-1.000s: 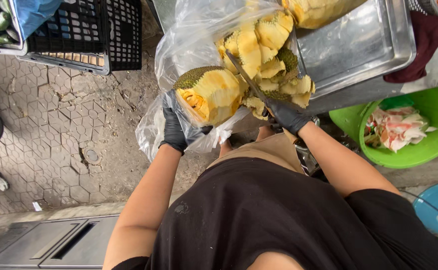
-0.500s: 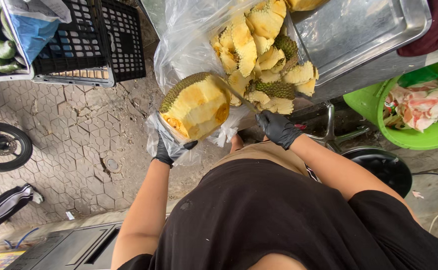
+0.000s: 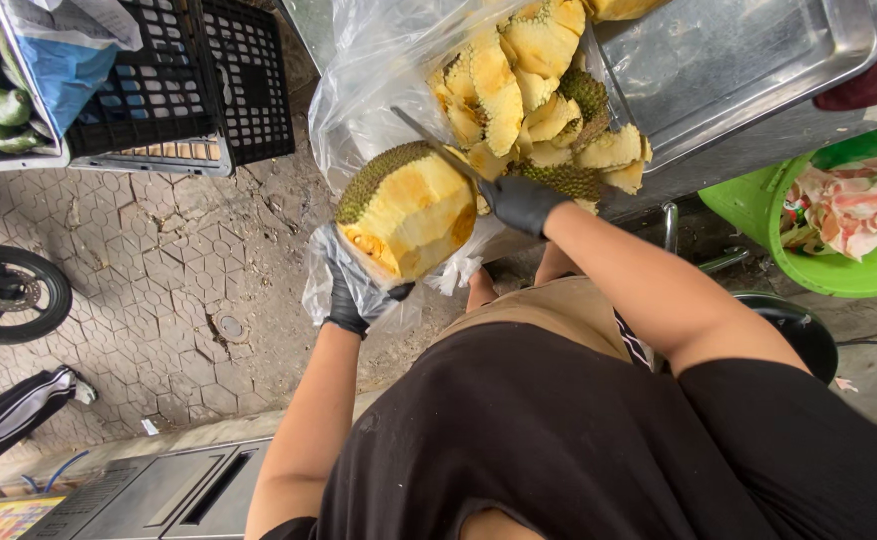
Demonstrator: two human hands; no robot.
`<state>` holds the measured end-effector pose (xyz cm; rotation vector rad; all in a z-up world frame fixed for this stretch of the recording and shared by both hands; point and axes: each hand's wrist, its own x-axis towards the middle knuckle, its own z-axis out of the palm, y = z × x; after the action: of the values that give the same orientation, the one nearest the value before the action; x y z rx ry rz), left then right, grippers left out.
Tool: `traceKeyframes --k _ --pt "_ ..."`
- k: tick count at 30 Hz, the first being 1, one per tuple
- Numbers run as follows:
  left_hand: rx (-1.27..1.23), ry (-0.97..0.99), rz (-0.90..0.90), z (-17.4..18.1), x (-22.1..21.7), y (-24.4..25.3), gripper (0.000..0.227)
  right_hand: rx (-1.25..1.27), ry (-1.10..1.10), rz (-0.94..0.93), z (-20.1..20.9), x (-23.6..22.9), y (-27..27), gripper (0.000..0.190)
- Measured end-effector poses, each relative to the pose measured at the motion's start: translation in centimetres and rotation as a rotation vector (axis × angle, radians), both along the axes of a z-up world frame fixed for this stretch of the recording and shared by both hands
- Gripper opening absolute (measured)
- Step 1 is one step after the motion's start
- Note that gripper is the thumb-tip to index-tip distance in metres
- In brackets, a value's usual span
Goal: The person peels the skin from a jackfruit with a knife and hands.
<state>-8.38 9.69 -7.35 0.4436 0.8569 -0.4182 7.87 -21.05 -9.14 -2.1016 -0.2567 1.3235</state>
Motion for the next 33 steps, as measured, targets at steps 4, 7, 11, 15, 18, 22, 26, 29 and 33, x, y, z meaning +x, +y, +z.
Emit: traceKeyframes --k 4,7,11,15,18,22,26,29,33 --pt "0.069 -0.108 -0.056 0.2 1.5 0.6 0.097 0.018 0.001 -0.037 -2.4 1.8 1.4 0.07" --pt "-0.012 -0.006 -0.035 1.7 2.2 0.3 0.105 0.168 -0.006 -0.115 -2.0 0.2 -0.6 0.068" --pt "0.032 0.08 -0.079 3.4 3.2 -0.8 0.106 0.03 0.452 -0.326 -0.3 -2.9 -6.3 0.064" --pt "-0.034 0.027 -0.015 4.0 4.7 -2.1 0.109 0.05 0.312 -0.153 -3.2 -0.4 -2.8 0.072" --pt "-0.002 0.046 -0.041 4.4 5.3 -2.9 0.108 0.076 0.42 -0.31 -4.5 1.4 -0.8 0.068" --pt "0.02 0.092 -0.045 4.9 5.4 -2.3 0.107 0.103 0.809 -0.511 -2.6 -1.1 -5.6 0.066" --pt "0.001 0.084 -0.034 4.2 5.2 -1.6 0.107 0.069 0.938 -0.526 -3.1 -2.7 -6.2 0.069" --pt "-0.043 0.114 0.041 3.7 4.9 -1.7 0.106 0.156 0.894 -0.589 -6.5 -2.9 -1.7 0.065" --pt "0.004 -0.009 0.004 3.6 4.7 -1.6 0.104 0.128 0.72 -0.592 -11.1 -5.3 -2.3 0.065"
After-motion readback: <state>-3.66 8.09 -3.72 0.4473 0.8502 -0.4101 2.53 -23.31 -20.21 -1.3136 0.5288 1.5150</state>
